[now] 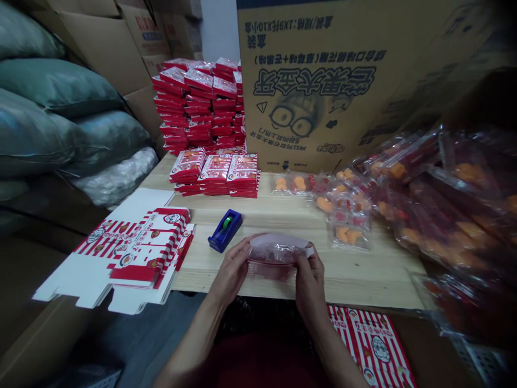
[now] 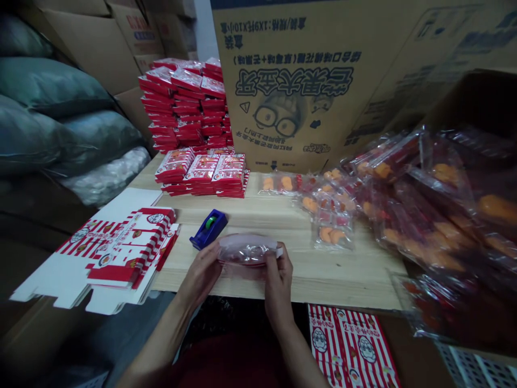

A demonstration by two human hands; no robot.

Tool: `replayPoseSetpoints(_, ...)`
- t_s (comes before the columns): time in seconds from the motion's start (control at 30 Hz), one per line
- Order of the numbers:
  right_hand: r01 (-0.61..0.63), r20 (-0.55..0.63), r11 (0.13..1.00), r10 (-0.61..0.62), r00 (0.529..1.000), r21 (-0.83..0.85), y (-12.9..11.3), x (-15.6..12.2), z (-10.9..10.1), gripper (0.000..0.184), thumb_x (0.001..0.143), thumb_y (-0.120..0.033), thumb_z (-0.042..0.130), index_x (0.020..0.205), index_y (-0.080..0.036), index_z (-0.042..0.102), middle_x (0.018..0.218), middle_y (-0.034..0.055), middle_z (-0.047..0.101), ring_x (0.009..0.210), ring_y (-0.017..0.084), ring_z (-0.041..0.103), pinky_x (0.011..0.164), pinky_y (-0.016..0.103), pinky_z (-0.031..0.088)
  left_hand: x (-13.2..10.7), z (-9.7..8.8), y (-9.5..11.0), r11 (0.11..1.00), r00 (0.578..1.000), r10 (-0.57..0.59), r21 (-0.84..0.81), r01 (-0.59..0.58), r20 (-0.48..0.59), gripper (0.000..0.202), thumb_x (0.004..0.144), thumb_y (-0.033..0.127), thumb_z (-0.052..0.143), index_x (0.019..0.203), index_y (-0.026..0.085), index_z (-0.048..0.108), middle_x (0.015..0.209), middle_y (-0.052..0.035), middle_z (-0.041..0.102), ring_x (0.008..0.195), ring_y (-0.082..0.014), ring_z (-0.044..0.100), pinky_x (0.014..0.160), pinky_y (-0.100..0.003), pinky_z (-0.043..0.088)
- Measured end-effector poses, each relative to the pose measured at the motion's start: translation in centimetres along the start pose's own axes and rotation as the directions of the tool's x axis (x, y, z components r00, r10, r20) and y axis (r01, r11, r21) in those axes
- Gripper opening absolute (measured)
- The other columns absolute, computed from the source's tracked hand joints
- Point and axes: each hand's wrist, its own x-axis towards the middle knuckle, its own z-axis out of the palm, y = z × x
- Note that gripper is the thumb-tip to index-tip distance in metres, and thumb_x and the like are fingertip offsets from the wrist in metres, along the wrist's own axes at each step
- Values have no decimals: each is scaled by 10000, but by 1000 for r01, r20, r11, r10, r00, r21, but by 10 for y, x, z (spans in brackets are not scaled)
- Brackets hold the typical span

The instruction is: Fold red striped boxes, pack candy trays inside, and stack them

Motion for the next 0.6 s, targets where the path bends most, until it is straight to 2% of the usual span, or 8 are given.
replayPoseSetpoints(0.13,-42,29,999,43,999,-27,2,4,-1,193,884,-412,675,933,-236,614,845,-39,605,788,160,546,754,256,473,3,-2,-5,990,1000,22,142,-22,3,412,917,437,691,1251,199,739,1220,-84,764,1256,-322,630,1094,-397,458)
replayPoseSetpoints(0.23,-56,22,997,57,998,-51,3,8,-2,252,872,-447,682,1009,-239,651,916,-17,670,887,191,606,818,293,508,10,-4,-9,996,1000,-6,92,6,3,358,894,383,717,1195,193,756,1136,-77,786,1181,-307,668,1037,-385,494)
replayPoseSetpoints(0.33,-111,167,994,107,980,14,-7,8,-6,457,916,-617,543,1122,-234,687,1067,47,732,1042,266,660,905,398,540,15,-1,-9,998,993,-21,52,27,-114,270,861,371,726,1040,176,783,1054,-64,798,1113,-295,691,980,-366,519)
replayPoseSetpoints(0.4,-183,296,983,167,940,26,-19,1,-12,579,964,-685,408,1242,-254,677,1177,73,739,1141,295,667,947,455,546,10,4,-9,998,970,-18,56,32,-243,253,841,380,730,995,184,776,1083,-46,793,1141,-287,676,980,-351,518)
replayPoseSetpoints(0.43,-214,335,977,199,921,9,-25,-3,-16,579,985,-677,389,1316,-279,649,1248,69,728,1193,294,658,978,472,540,5,7,-9,997,955,-29,59,48,-294,263,835,383,730,1009,190,767,1117,-38,786,1165,-285,665,987,-349,516)
replayPoseSetpoints(0.53,-289,346,957,281,895,-31,-30,-19,-30,506,1003,-568,504,1464,-360,534,1418,39,661,1297,284,625,1057,510,510,-13,12,-15,987,933,-147,17,162,-329,323,841,408,716,1072,184,741,1152,-41,777,1170,-287,667,995,-364,517)
replayPoseSetpoints(0.6,-366,333,931,344,878,2,-20,-26,-39,513,1004,-553,516,1474,-346,532,1443,51,648,1309,288,623,1069,532,506,-22,11,-25,966,907,-255,-54,252,-336,340,824,414,726,1060,168,734,1098,-50,789,1117,-282,693,985,-369,524)
